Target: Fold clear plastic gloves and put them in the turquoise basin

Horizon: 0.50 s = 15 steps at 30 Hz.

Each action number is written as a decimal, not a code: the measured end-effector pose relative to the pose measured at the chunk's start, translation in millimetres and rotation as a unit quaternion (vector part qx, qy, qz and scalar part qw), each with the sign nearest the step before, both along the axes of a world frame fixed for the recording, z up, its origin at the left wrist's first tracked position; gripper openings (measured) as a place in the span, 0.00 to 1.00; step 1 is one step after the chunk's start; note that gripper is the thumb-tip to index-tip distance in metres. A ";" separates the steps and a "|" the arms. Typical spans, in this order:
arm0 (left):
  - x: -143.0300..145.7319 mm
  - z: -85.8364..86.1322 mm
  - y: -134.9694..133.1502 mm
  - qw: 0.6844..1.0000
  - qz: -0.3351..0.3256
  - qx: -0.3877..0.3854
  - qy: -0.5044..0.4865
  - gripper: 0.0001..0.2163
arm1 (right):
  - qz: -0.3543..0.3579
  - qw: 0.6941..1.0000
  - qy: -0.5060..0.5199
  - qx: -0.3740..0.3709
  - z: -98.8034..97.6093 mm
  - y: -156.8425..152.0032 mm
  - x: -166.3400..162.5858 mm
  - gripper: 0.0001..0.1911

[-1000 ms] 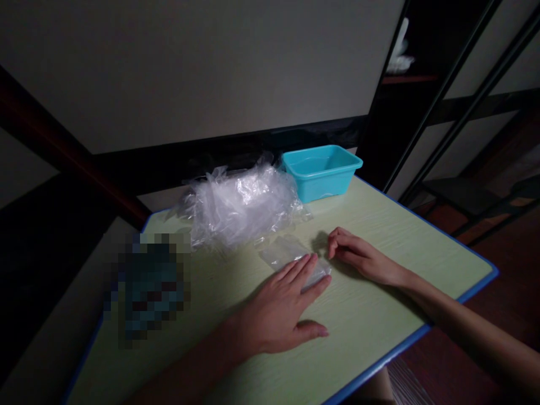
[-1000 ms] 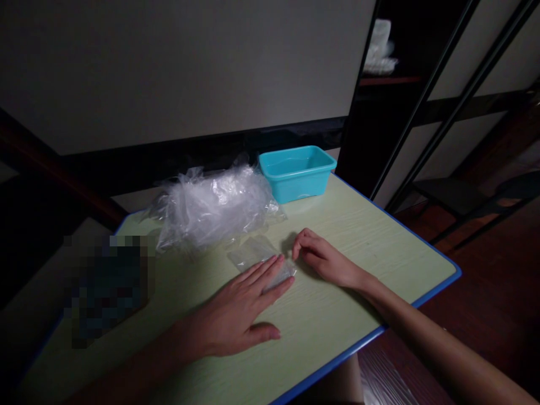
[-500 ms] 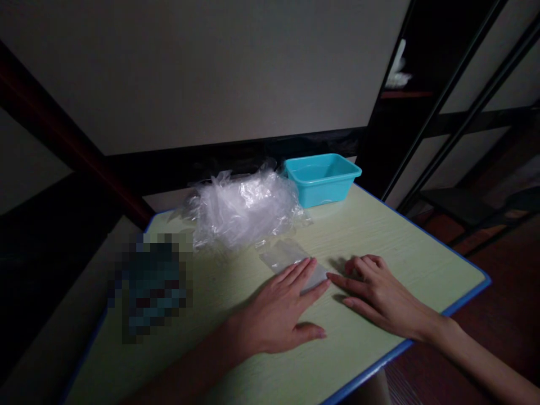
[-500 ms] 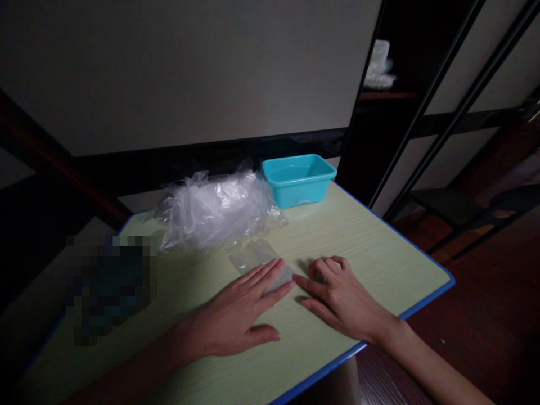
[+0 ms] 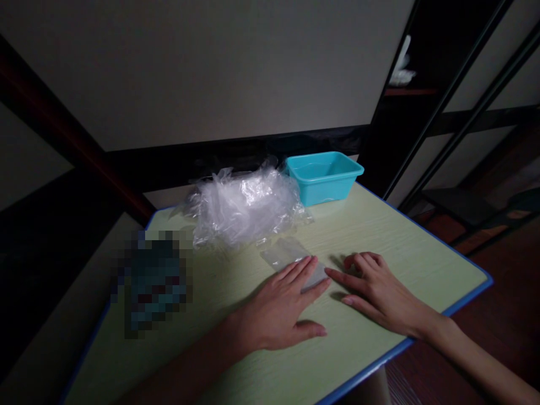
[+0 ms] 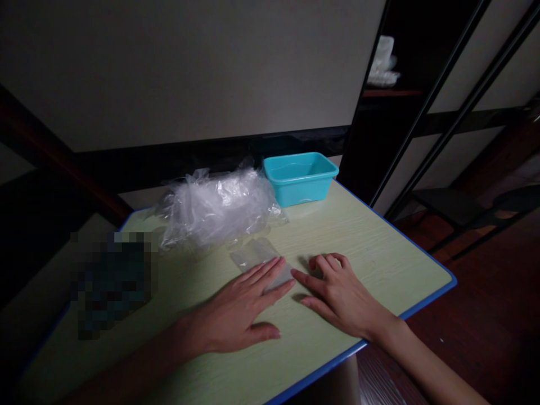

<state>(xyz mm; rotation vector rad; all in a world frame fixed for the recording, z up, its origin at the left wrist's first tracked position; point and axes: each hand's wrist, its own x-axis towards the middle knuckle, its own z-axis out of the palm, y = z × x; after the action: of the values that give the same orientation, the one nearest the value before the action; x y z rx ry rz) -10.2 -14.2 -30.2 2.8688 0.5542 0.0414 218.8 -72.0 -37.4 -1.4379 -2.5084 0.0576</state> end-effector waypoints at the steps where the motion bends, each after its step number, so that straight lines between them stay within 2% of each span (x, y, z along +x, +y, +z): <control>1: 0.0 -0.2 0.0 1.000 0.001 0.000 -0.001 0.33 | -0.002 1.000 0.002 0.001 0.0 0.2 -0.1 0.23; 15: -3.2 1.0 -0.4 1.000 -0.007 0.003 -0.001 0.34 | 0.001 1.000 0.003 0.017 -0.7 1.1 -1.0 0.22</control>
<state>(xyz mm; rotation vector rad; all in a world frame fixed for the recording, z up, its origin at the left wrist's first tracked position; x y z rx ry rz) -13.3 -14.6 -29.2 2.8779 0.5336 0.0422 217.7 -70.9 -38.1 -1.4193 -2.4939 0.0199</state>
